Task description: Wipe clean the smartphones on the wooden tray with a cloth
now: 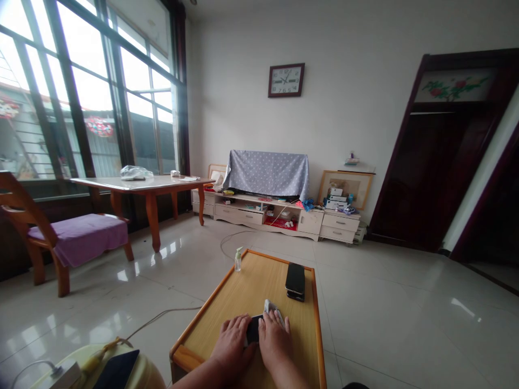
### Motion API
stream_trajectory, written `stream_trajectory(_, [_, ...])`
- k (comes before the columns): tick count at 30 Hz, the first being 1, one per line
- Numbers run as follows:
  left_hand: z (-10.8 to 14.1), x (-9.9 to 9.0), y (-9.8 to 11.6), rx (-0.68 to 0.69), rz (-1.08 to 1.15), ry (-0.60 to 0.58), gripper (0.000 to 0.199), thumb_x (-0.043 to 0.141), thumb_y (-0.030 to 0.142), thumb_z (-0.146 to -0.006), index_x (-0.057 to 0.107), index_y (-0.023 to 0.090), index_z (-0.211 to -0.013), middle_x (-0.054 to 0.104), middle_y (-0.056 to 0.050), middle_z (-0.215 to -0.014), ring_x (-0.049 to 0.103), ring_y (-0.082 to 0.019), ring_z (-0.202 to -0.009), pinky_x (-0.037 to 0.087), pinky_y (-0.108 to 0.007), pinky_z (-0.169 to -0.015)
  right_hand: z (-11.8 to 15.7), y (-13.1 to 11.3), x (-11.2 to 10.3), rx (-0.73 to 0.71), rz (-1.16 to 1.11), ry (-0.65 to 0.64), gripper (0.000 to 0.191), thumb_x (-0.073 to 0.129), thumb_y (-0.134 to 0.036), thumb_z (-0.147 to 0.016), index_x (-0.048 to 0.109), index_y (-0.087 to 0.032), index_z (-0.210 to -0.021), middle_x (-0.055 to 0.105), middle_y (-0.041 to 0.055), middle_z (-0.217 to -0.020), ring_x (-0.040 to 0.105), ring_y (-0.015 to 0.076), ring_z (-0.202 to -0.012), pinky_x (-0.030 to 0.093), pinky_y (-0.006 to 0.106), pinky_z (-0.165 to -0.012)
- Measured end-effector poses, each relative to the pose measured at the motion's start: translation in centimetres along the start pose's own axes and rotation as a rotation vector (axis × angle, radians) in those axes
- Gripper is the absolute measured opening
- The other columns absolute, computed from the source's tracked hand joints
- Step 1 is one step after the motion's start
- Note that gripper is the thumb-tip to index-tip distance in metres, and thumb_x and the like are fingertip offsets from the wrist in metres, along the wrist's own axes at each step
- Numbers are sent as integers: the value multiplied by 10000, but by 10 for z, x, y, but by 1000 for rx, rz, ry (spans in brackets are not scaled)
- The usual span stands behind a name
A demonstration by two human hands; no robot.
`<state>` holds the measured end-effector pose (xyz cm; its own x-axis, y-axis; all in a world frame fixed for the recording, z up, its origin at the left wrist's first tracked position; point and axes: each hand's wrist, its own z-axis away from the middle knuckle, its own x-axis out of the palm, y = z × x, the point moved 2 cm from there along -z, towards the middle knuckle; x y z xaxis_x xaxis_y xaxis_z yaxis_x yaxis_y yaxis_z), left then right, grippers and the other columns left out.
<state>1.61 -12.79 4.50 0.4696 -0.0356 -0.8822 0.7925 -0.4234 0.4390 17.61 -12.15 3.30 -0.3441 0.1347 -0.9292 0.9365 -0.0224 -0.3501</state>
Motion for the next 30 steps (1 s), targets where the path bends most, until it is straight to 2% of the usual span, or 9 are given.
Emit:
stream_trajectory(3, [-2,2,-1,-2,-3,-4,624,511,445,-837,541,232,-1423,563,-70,-1493,442,-273,-1398,238,-402,-1188,1,-4,4,27,-1,9,572,241,-420,-1055,568,-171,-1453,473,120,-1549,353,288,-1491,155,523,-1247])
stream_trajectory(7, [-5,4,0,0,-1,-12,550,390,427,-926,560,228,-1410,572,-86,-1481,452,-267,-1394,253,-397,-1168,15,-23,13,-87,-100,-60,564,189,-407,-1068,527,-243,-1489,479,47,-1552,368,238,-1485,152,475,-1258])
stream_trajectory(10, [-5,3,1,1,-1,-13,553,383,417,-929,549,221,-1420,568,-92,-1485,459,-264,-1386,258,-395,-1161,18,-26,10,-142,-142,-67,555,174,-409,-1075,515,-284,-1494,503,25,-1535,380,219,-1478,127,481,-1261])
stream_trajectory(13, [-3,1,3,-1,-8,-6,579,431,450,-899,540,230,-1424,572,-87,-1482,463,-275,-1381,257,-399,-1168,6,-14,0,-93,-92,-33,546,194,-411,-1074,603,-289,-1417,538,34,-1508,402,219,-1465,106,486,-1260])
stream_trajectory(16, [-3,2,3,-8,-8,8,634,496,469,-850,530,220,-1432,581,-86,-1473,477,-280,-1363,249,-395,-1176,-8,-5,-6,-10,-63,1,547,217,-377,-1062,627,-227,-1391,529,95,-1514,394,261,-1470,133,528,-1246])
stream_trajectory(19, [-3,5,1,-7,-8,14,633,493,467,-858,529,216,-1438,581,-79,-1475,479,-265,-1360,246,-379,-1174,-11,-12,-1,-1,-62,-1,532,266,-347,-1042,592,-182,-1428,504,126,-1529,372,277,-1481,159,515,-1244])
stream_trajectory(24, [-4,11,-2,-35,-20,-27,637,441,456,-899,495,199,-1479,521,-87,-1539,440,-261,-1409,211,-376,-1191,7,-32,8,-92,-96,-52,517,264,-297,-1036,574,-257,-1448,523,50,-1520,397,214,-1468,172,439,-1252])
stream_trajectory(27, [-4,10,-1,-38,-34,-20,633,439,436,-890,502,193,-1471,527,-91,-1533,441,-259,-1407,211,-375,-1191,11,-21,5,-112,-100,-36,505,281,-308,-1035,574,-294,-1445,524,25,-1519,405,212,-1463,128,458,-1262])
stream_trajectory(30, [-5,8,1,-35,-40,-2,651,479,440,-851,521,191,-1451,562,-92,-1497,458,-266,-1384,231,-381,-1179,7,0,0,-38,-49,6,504,294,-320,-1029,584,-267,-1438,497,45,-1539,394,226,-1470,118,487,-1261])
